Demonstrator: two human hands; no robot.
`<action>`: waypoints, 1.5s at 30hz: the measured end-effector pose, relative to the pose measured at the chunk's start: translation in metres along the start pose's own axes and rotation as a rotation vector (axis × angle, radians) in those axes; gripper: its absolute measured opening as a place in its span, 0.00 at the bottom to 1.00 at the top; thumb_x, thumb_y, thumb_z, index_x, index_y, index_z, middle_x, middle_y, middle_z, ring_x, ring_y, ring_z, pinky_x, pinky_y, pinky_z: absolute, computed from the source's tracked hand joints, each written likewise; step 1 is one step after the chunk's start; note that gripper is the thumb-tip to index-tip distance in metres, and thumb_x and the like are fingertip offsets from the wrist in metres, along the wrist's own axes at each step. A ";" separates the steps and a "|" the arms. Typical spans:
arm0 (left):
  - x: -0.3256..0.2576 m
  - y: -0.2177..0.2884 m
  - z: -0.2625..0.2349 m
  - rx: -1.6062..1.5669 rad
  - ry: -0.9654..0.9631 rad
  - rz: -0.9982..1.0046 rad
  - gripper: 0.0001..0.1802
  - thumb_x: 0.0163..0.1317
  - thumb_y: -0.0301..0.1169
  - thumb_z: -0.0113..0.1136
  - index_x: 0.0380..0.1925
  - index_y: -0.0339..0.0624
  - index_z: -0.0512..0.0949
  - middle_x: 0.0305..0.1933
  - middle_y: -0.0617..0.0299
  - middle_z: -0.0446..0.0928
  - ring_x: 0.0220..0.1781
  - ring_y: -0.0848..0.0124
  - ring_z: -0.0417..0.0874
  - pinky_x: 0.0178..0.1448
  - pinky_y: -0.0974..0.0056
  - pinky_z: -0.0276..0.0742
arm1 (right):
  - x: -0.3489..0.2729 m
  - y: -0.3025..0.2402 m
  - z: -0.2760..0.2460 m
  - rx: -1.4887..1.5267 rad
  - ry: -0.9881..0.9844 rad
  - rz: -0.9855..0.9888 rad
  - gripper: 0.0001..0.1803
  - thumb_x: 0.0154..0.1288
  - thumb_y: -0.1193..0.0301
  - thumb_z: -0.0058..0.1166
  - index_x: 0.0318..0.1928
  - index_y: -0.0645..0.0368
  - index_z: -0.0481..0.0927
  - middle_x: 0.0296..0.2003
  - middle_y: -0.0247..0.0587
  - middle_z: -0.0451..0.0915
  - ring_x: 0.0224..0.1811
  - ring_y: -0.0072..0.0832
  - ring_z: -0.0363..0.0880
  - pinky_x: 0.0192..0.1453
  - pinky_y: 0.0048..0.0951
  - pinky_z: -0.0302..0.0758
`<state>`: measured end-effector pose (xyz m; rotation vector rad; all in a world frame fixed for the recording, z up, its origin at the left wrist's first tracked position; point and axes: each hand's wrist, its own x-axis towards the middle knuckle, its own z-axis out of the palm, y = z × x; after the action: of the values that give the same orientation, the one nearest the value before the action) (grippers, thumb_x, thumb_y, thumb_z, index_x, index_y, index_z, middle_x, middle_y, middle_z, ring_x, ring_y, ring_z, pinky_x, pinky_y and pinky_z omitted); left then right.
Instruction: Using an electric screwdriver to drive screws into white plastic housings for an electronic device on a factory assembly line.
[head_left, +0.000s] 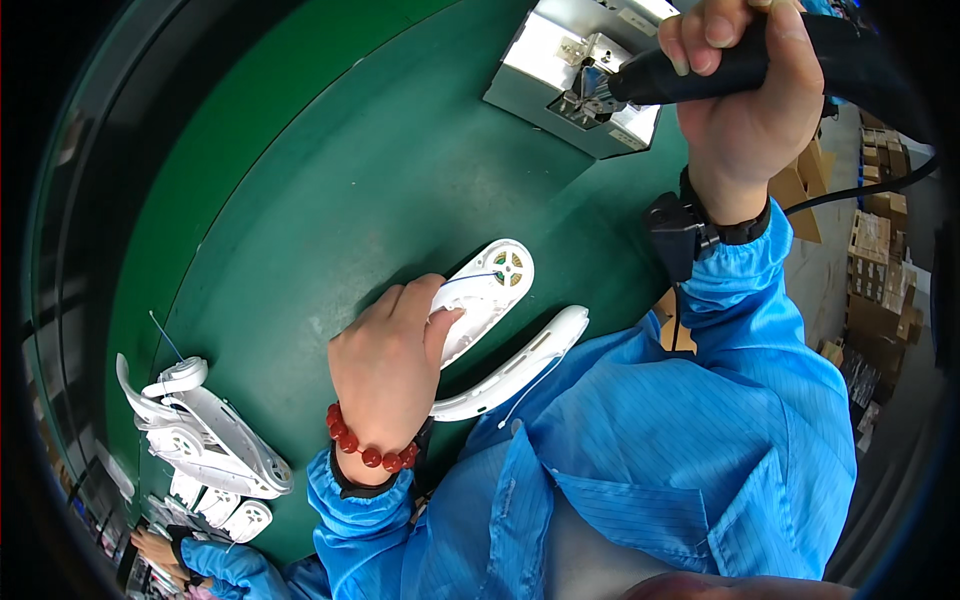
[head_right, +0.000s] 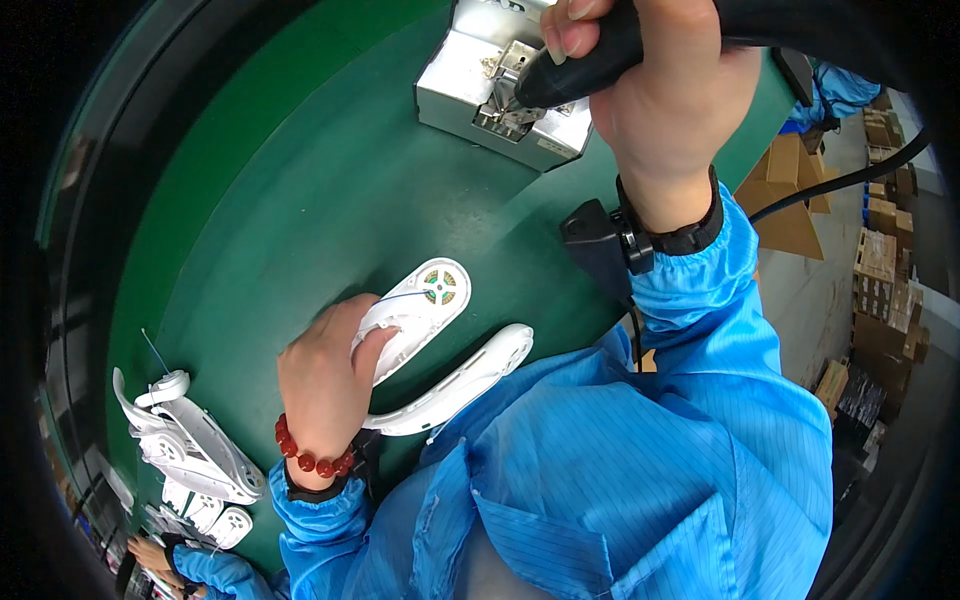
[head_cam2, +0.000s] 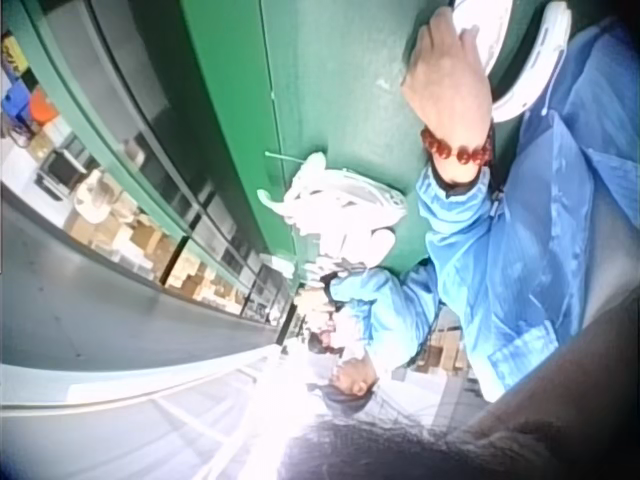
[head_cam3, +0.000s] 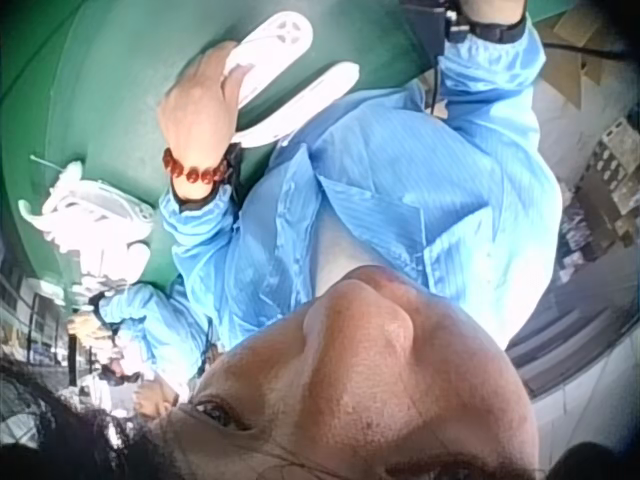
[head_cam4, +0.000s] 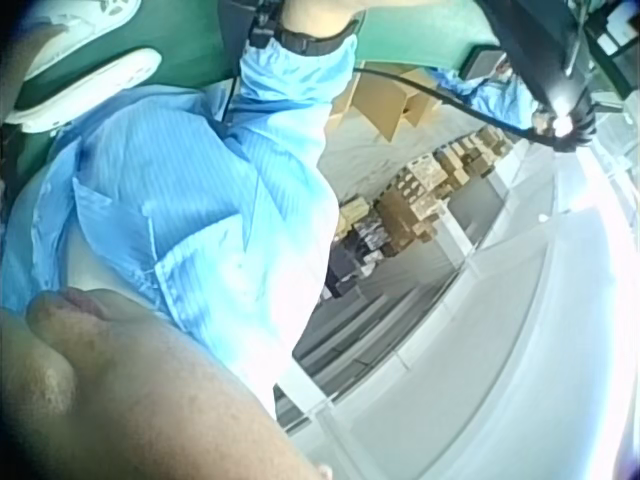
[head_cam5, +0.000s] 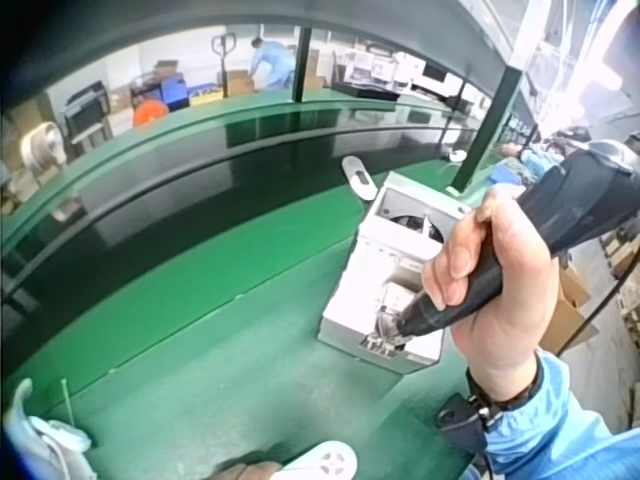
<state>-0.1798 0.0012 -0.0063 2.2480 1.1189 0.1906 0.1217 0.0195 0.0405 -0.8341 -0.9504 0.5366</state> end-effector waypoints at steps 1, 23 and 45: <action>0.000 0.000 0.000 0.000 0.000 0.001 0.14 0.60 0.34 0.69 0.45 0.42 0.83 0.40 0.51 0.85 0.37 0.51 0.86 0.39 0.54 0.80 | 0.000 -0.004 0.006 -0.031 0.015 0.001 0.10 0.79 0.61 0.45 0.42 0.54 0.68 0.23 0.34 0.74 0.17 0.21 0.68 0.24 0.26 0.65; 0.001 -0.004 0.000 -0.019 0.017 0.035 0.14 0.61 0.34 0.68 0.45 0.41 0.83 0.41 0.51 0.85 0.38 0.50 0.86 0.40 0.54 0.81 | -0.009 0.003 0.002 -0.022 -0.196 0.033 0.13 0.78 0.60 0.40 0.45 0.55 0.72 0.27 0.34 0.73 0.23 0.21 0.68 0.31 0.29 0.67; 0.004 -0.008 0.001 -0.001 -0.032 0.014 0.13 0.61 0.33 0.67 0.45 0.42 0.83 0.41 0.54 0.85 0.39 0.52 0.86 0.41 0.54 0.80 | -0.107 -0.007 0.041 0.225 -0.455 0.251 0.16 0.71 0.59 0.58 0.46 0.53 0.67 0.28 0.34 0.78 0.20 0.22 0.74 0.27 0.27 0.75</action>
<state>-0.1824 0.0073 -0.0123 2.2502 1.0862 0.1602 0.0336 -0.0462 0.0074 -0.6407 -1.1779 1.0623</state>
